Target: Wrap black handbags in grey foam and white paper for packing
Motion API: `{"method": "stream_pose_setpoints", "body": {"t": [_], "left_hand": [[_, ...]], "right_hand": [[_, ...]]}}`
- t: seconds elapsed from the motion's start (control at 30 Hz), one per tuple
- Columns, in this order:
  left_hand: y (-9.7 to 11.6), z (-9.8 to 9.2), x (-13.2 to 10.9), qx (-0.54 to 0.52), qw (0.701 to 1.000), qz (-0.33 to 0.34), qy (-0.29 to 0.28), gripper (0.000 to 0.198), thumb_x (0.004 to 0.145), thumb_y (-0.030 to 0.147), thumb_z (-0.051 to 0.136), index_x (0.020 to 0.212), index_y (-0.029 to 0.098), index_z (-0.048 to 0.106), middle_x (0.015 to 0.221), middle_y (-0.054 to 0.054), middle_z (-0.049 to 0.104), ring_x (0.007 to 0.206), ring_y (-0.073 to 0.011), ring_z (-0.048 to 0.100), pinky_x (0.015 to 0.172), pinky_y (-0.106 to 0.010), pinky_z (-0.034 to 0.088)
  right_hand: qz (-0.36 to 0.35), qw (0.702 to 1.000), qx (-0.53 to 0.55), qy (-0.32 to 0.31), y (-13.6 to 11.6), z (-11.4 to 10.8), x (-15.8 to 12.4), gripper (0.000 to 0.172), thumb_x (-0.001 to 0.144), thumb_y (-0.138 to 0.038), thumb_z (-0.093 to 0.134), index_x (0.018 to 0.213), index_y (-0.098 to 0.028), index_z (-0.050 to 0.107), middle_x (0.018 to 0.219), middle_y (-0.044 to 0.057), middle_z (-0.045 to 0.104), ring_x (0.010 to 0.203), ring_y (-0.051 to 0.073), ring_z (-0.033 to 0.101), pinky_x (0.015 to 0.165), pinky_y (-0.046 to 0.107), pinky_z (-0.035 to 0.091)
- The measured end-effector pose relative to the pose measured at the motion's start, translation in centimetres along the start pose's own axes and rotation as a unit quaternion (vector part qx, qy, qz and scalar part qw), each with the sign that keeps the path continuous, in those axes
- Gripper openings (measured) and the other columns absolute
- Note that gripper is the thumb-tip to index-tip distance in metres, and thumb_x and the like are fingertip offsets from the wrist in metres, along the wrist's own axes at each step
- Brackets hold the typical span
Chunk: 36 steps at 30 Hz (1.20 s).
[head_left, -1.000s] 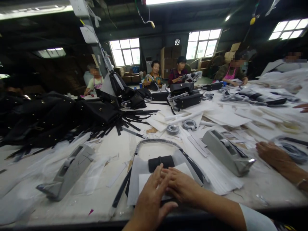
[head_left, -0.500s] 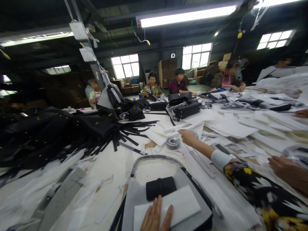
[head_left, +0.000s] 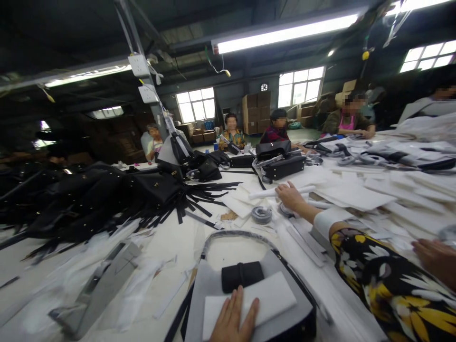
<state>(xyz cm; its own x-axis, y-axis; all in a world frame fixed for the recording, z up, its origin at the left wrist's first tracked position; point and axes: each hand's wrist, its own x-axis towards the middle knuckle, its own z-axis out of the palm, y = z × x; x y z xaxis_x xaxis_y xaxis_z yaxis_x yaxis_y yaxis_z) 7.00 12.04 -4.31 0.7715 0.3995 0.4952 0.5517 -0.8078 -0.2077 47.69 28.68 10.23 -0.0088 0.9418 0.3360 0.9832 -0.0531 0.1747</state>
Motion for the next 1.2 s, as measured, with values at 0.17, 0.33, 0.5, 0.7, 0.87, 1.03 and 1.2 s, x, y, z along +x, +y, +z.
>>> {"method": "stream_pose_setpoints", "body": {"t": [0.17,0.33,0.5,0.7,0.87,1.03,1.2], "left_hand": [[-0.7,-3.3,1.6,-0.084,0.989,0.006,-0.119,0.092,0.068,-0.004,0.063,0.151,0.021,0.033,0.147,-0.023,0.049,0.129,-0.0328,0.055,0.101,-0.041,0.053],[-1.9,-6.4,3.9,-0.164,0.966,-0.008,-0.199,0.075,0.076,0.003,0.064,0.146,0.02,0.042,0.145,-0.022,0.052,0.125,-0.0332,0.059,0.095,-0.044,0.055],[-3.1,-7.6,5.4,-0.217,0.946,-0.008,-0.239,0.068,0.085,0.014,0.066,0.148,0.023,0.041,0.144,-0.019,0.054,0.12,-0.031,0.063,0.096,-0.043,0.054],[-4.0,-8.4,6.4,-0.268,0.915,-0.026,-0.3,0.063,0.091,0.023,0.061,0.15,0.02,0.038,0.148,-0.018,0.048,0.129,-0.0313,0.055,0.105,-0.044,0.047],[-3.9,-8.9,6.9,-0.267,0.905,-0.052,-0.328,0.065,0.091,0.021,0.06,0.151,0.021,0.037,0.15,-0.015,0.046,0.134,-0.0288,0.05,0.109,-0.04,0.042],[-3.7,-8.8,6.7,-0.262,0.908,-0.061,-0.322,0.062,0.094,0.025,0.057,0.152,0.021,0.036,0.151,-0.016,0.045,0.135,-0.0289,0.049,0.108,-0.04,0.043],[-3.4,-8.4,5.2,-0.269,0.913,-0.06,-0.3,0.061,0.098,0.038,0.05,0.153,0.02,0.032,0.155,-0.018,0.037,0.14,-0.029,0.042,0.111,-0.043,0.039]], "right_hand": [[-0.025,0.995,0.04,0.088,-2.4,-6.4,-5.4,0.03,0.096,-0.022,0.051,0.123,-0.012,0.06,0.122,0.016,0.066,0.115,0.028,0.058,0.114,0.048,0.024],[-0.155,0.956,0.131,0.212,-7.4,-12.2,-18.8,0.028,0.095,-0.024,0.058,0.122,-0.024,0.062,0.119,0.008,0.07,0.112,0.025,0.062,0.103,0.044,0.044],[-0.212,0.946,0.151,0.193,-14.9,-12.4,-29.7,0.031,0.098,-0.013,0.047,0.121,-0.022,0.065,0.111,0.008,0.075,0.089,0.021,0.068,0.08,0.035,0.056],[-0.146,0.938,0.226,0.218,-22.8,-6.5,-31.5,0.024,0.098,-0.013,0.048,0.109,-0.017,0.069,0.102,0.009,0.076,0.079,0.019,0.072,0.066,0.028,0.058],[-0.136,0.924,0.262,0.241,-26.8,-4.1,-29.2,0.025,0.097,-0.011,0.047,0.108,-0.017,0.069,0.101,0.008,0.077,0.079,0.019,0.072,0.07,0.028,0.059],[-0.131,0.892,0.394,0.181,-27.4,-3.1,-28.4,0.031,0.096,-0.011,0.045,0.118,-0.019,0.066,0.105,0.009,0.075,0.092,0.021,0.071,0.08,0.029,0.058],[-0.043,0.758,0.648,0.052,-25.3,-2.8,-28.6,0.029,0.085,-0.009,0.055,0.105,-0.02,0.073,0.107,0.007,0.075,0.102,0.02,0.07,0.092,0.031,0.055]]}}
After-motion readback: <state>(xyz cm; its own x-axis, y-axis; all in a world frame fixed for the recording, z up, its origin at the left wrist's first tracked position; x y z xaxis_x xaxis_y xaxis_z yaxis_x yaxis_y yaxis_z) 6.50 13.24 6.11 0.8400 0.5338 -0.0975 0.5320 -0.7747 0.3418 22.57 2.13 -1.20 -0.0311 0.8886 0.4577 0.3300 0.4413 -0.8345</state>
